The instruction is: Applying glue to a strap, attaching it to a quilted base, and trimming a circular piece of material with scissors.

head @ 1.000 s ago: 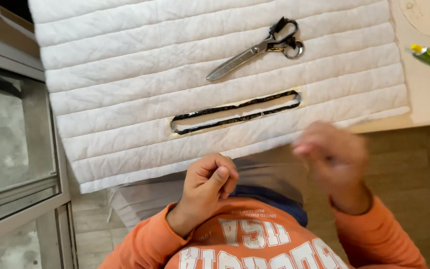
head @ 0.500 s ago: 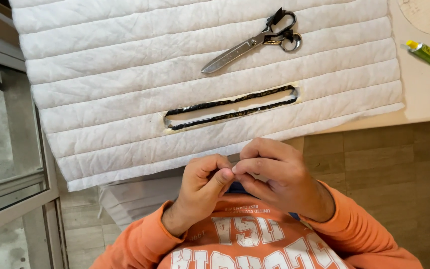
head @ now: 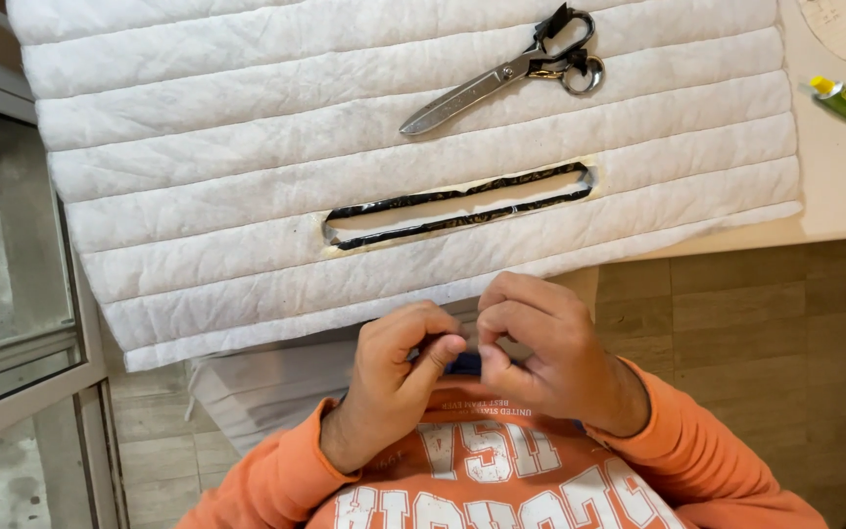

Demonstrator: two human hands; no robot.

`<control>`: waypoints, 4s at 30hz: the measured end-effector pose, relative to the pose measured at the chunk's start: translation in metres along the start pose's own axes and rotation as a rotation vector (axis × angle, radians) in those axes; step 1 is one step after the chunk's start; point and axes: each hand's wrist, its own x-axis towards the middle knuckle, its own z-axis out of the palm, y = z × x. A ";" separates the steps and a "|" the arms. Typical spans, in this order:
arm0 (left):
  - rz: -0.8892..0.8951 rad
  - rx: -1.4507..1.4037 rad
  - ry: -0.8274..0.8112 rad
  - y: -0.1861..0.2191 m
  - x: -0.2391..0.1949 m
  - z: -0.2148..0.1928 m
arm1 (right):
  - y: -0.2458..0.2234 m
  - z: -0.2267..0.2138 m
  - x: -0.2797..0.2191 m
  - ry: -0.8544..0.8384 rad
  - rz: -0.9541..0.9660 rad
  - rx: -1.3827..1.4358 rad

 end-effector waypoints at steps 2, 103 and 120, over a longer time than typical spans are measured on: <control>0.096 -0.064 0.067 0.008 0.002 -0.008 | 0.004 -0.005 -0.002 -0.042 0.095 0.039; 0.444 1.039 -0.251 -0.022 0.095 0.058 | 0.155 -0.115 0.066 -1.101 -0.216 -1.075; 0.430 1.091 -0.293 -0.031 0.102 0.065 | 0.166 -0.146 0.047 -0.799 -0.319 -0.850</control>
